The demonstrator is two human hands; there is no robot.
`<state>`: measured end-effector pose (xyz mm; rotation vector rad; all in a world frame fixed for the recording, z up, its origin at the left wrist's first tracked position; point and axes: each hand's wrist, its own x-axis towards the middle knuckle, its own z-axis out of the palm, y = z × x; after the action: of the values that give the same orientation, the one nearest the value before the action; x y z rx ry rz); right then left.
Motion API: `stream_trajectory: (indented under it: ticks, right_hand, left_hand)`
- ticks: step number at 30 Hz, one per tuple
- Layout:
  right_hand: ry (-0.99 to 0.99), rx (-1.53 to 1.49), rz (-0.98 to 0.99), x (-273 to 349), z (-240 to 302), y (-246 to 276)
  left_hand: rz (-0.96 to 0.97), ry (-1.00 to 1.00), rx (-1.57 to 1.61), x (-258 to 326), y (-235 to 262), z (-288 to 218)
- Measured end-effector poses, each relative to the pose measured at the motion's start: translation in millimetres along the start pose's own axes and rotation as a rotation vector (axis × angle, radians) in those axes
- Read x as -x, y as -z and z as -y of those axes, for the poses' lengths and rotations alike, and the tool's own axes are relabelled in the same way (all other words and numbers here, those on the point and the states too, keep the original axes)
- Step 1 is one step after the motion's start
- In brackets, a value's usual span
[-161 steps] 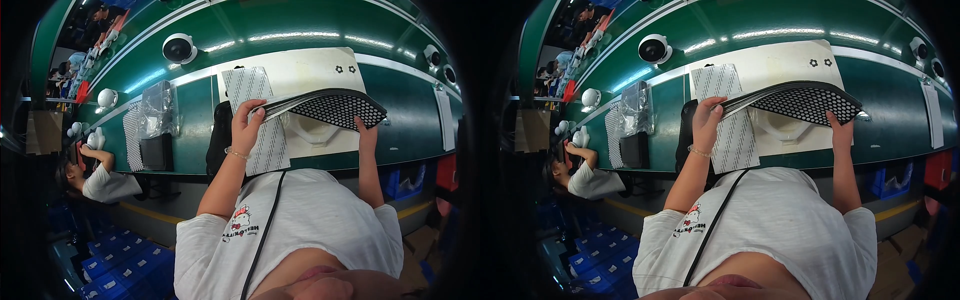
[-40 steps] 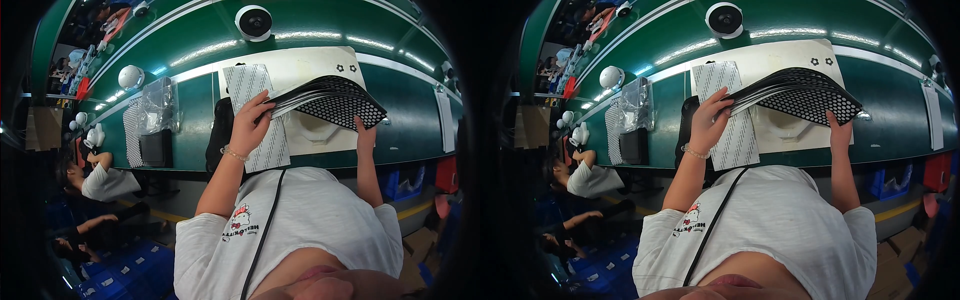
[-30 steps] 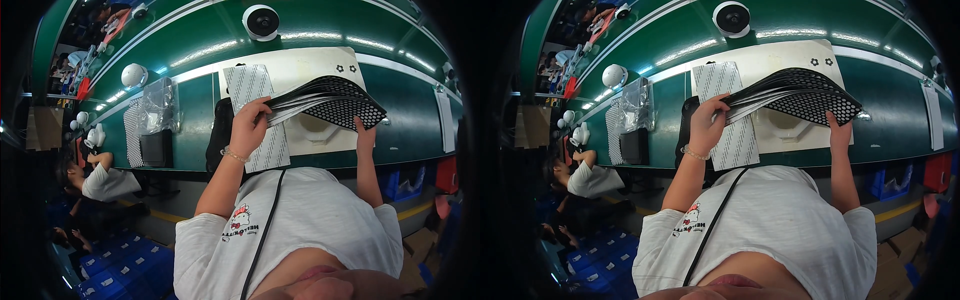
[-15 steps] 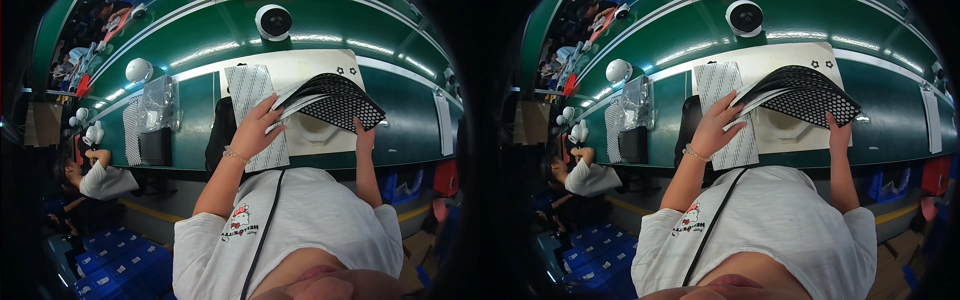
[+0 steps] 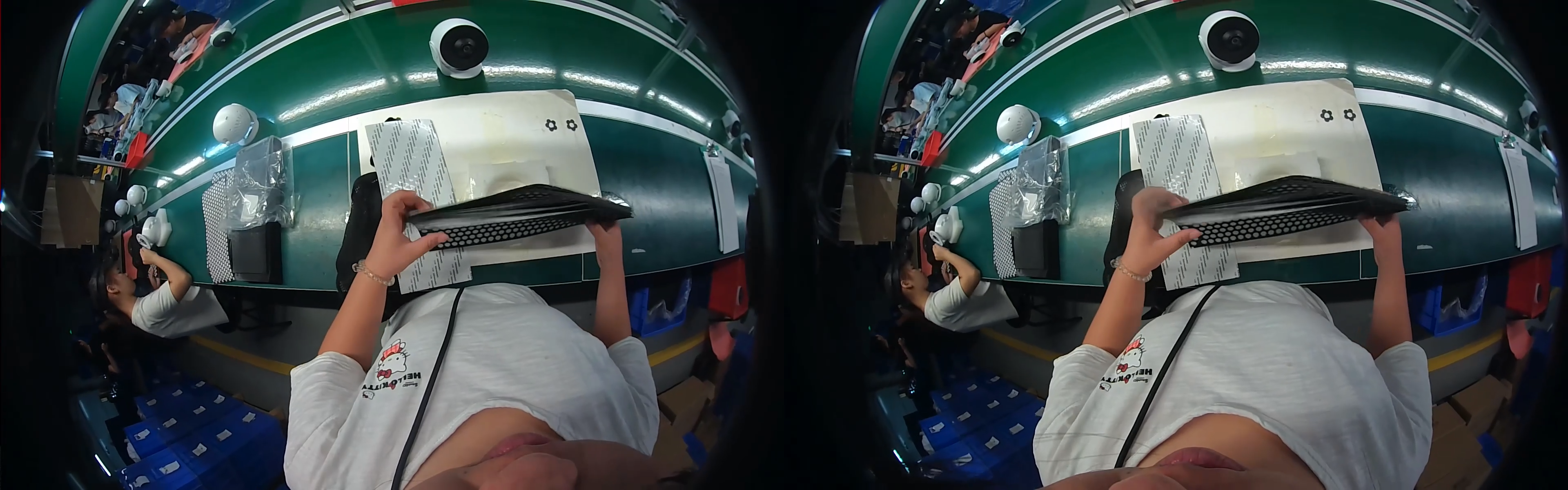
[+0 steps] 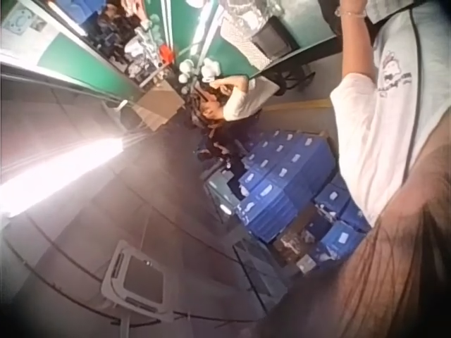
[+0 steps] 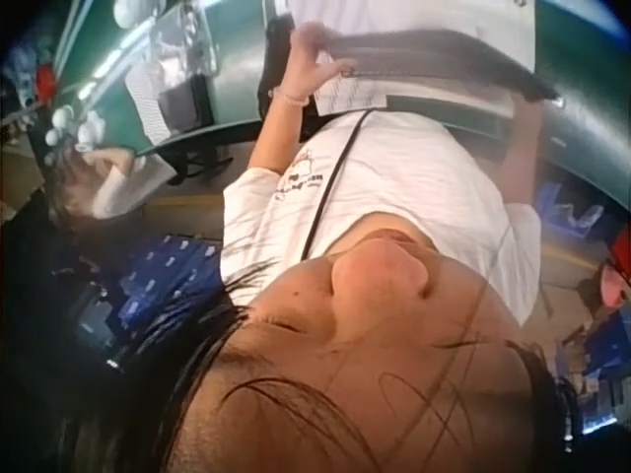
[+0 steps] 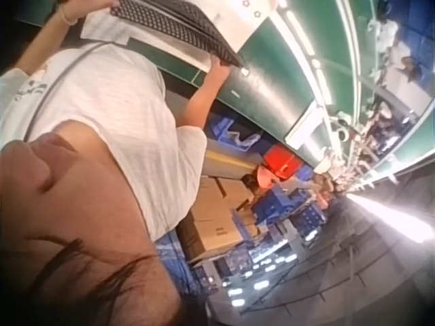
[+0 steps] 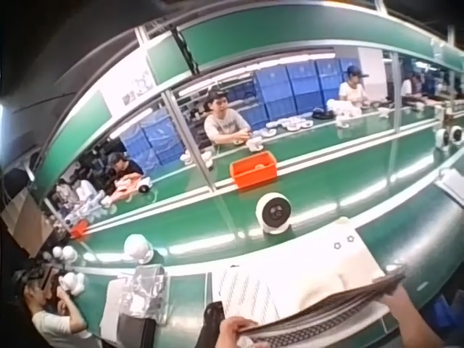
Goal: The recorder is assembling security camera components on a factory production line.
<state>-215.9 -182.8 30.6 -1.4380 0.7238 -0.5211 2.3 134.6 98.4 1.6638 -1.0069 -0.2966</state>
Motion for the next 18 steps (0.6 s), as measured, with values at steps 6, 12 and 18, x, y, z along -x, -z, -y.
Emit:
stream_trajectory:
  ticks: [6, 12, 18]
  right_hand:
    - [-0.004, -0.094, 0.036, 2, 3, -7]
    - [0.010, -0.330, 0.126, 0, -28, 11]
    - [0.057, -0.425, -0.076, 3, -9, 3]
  left_hand:
    - [0.087, 0.322, 0.367, 0, -3, 11]
    - [0.192, 0.604, 0.358, 15, -12, 22]
    - [0.052, -0.117, -0.078, -10, 4, -14]
